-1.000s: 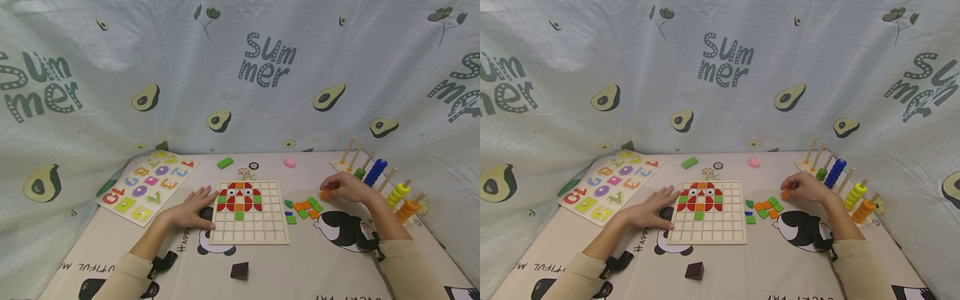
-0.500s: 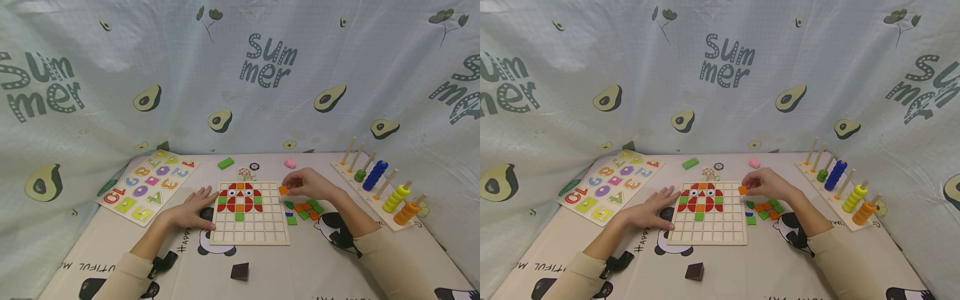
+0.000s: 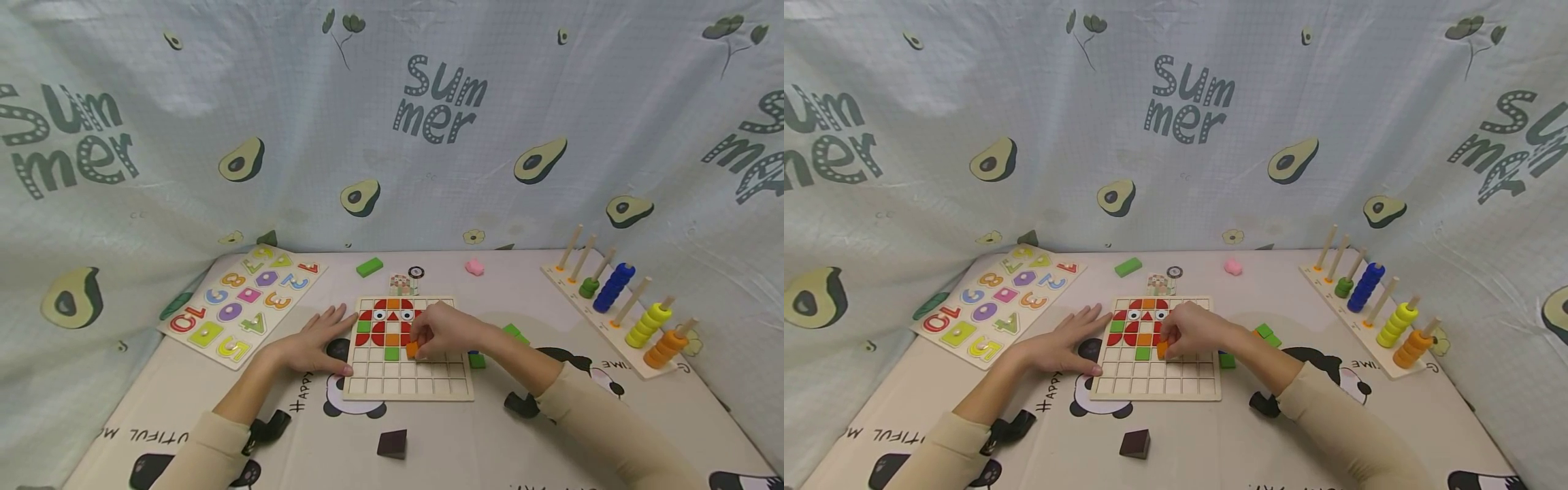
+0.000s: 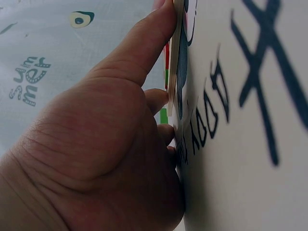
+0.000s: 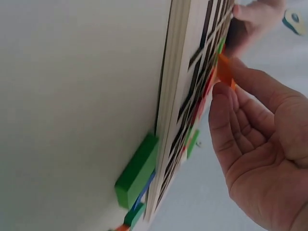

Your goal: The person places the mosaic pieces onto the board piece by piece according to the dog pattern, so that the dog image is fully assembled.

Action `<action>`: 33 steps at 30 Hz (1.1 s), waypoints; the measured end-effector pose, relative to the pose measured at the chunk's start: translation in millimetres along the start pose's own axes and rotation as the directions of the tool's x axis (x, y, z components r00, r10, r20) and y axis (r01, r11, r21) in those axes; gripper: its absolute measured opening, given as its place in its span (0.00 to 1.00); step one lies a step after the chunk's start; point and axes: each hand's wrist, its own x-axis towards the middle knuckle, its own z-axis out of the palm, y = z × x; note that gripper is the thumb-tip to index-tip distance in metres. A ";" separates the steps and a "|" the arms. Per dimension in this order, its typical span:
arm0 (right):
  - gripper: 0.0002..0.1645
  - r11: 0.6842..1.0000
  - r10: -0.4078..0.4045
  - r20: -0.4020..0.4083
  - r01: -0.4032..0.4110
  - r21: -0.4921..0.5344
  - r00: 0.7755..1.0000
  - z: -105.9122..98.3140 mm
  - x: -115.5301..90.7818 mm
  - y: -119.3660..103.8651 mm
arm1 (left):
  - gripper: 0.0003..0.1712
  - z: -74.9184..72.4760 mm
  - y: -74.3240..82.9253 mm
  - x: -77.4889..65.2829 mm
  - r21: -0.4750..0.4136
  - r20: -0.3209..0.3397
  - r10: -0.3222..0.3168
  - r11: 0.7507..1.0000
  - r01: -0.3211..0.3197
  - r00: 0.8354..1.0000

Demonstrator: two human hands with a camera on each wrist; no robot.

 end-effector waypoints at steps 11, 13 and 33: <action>0.11 1.000 0.016 0.004 -0.016 -0.009 1.000 11.9 9.2 -4.7 | 0.62 -0.3 0.2 -0.1 0.004 -0.003 0.014 1.000 -0.014 1.000; 0.11 1.000 0.024 0.004 -0.024 -0.009 1.000 13.1 9.3 -4.4 | 0.62 0.0 0.1 0.0 0.004 -0.003 0.014 1.000 -0.014 1.000; 0.16 0.995 -0.042 -0.182 0.058 0.084 0.982 -29.6 -29.7 20.2 | 0.61 -0.9 0.4 -1.7 -0.003 -0.002 0.005 1.000 -0.005 1.000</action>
